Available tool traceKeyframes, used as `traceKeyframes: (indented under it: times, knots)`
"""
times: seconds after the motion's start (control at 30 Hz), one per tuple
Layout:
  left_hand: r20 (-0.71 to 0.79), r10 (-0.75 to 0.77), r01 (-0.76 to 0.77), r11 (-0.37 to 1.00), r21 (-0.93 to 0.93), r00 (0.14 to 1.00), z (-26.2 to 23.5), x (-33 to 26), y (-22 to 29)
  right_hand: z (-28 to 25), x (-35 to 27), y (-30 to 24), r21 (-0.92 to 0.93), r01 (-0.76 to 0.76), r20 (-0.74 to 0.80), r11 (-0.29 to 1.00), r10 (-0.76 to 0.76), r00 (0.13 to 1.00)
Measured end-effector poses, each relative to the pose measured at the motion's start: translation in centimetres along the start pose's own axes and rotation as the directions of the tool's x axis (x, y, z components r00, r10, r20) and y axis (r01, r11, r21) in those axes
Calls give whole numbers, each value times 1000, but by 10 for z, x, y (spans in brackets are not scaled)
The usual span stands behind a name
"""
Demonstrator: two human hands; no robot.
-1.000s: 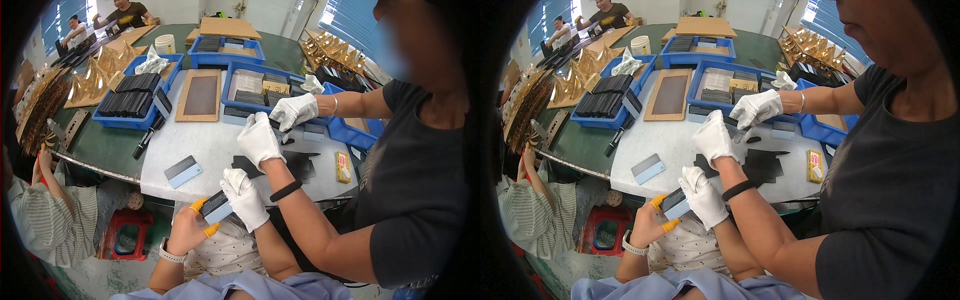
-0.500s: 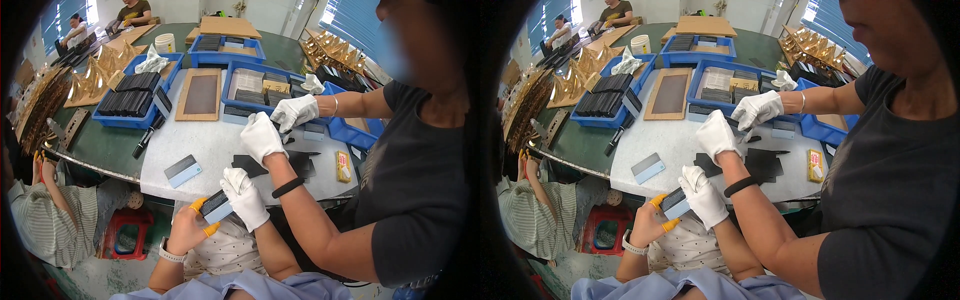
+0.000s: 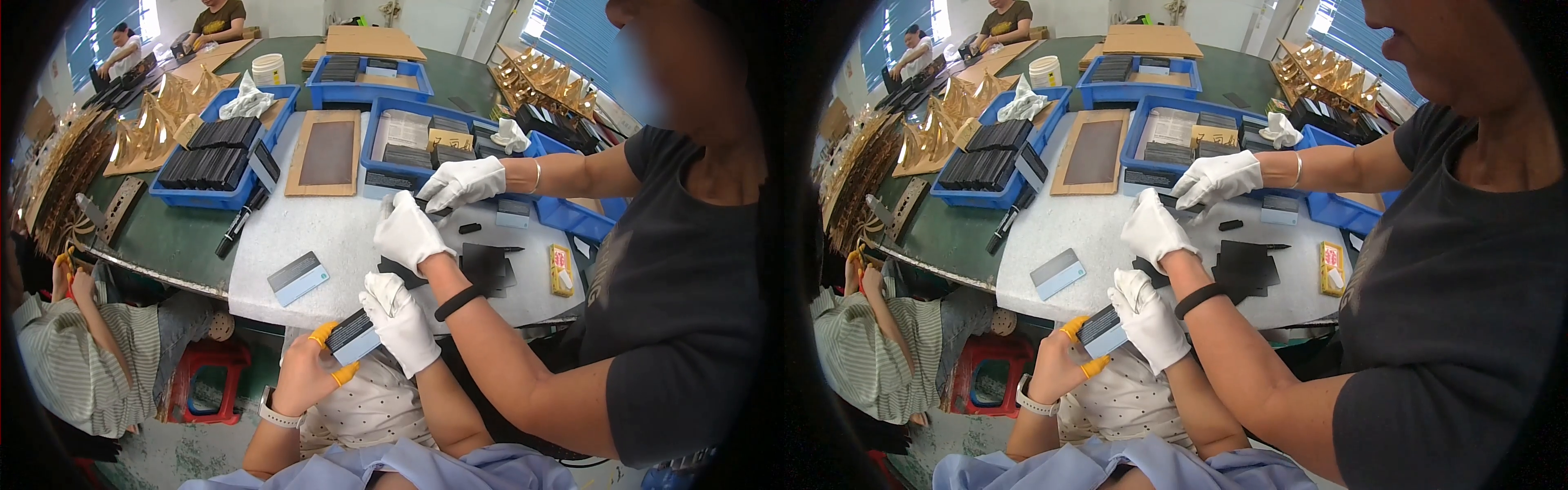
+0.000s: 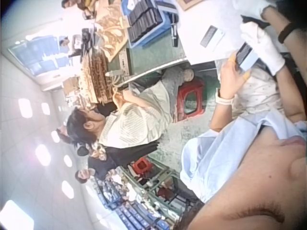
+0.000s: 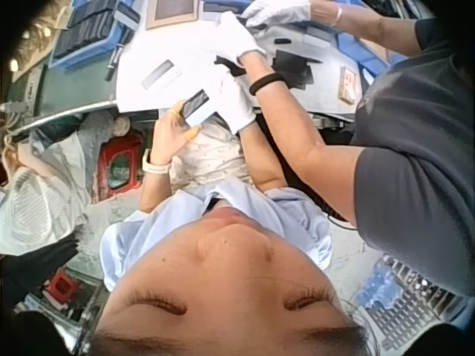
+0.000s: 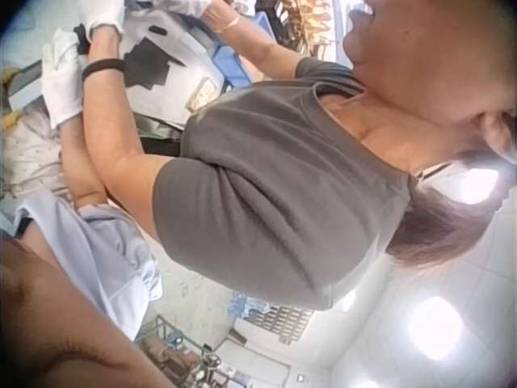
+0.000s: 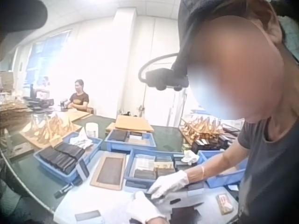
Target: The person wipes small black metal plates with a white cloth, then inspects them by hand.
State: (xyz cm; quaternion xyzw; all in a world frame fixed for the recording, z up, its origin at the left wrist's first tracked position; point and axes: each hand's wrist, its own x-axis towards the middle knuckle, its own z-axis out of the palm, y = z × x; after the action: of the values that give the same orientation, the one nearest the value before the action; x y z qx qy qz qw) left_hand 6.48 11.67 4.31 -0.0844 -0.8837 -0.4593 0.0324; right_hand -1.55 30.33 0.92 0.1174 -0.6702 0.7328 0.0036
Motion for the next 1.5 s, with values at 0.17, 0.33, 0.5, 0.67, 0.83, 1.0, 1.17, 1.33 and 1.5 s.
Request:
traceKeyframes:
  times: [0.17, 0.33, 0.5, 0.67, 0.83, 1.0, 1.17, 1.33, 1.5]
  knots:
    - [-4, 8, -8, 1000, -9, 1000, 0, 0, 2, 3, -1, -5, 24, -32, -34, 999, 33, 999]
    - [-14, 33, -33, 999, -10, 999, 1, 0, -2, 2, 0, -2, -1, -30, -35, 1000, 30, 999]
    - [-17, 40, -40, 999, 3, 999, 2, 0, -2, 0, -2, 1, 4, -104, -46, 995, 104, 994]
    - [0, 3, -3, 1000, -15, 1000, 1, -1, -2, -1, -2, 7, -16, -25, -37, 1000, 24, 999]
    - [-16, 17, -18, 1000, -25, 1000, 0, -1, -1, 1, -2, 4, -3, 22, -27, 1000, -22, 999]
    - [-10, 22, -22, 1000, -16, 1000, 0, 0, -1, 1, -2, 4, 32, 6, -24, 999, -5, 1000]
    - [-10, 20, -20, 1000, -14, 1000, 1, -1, -3, 1, -2, 2, 10, -33, -16, 999, 33, 999]
    - [10, 0, 0, 1000, 0, 1000, 0, 0, -2, 1, -2, 1, 55, -60, -16, 997, 61, 998]
    - [10, -3, 3, 1000, 3, 1000, -1, 0, 1, 0, -3, -3, 34, -71, -12, 997, 72, 997]
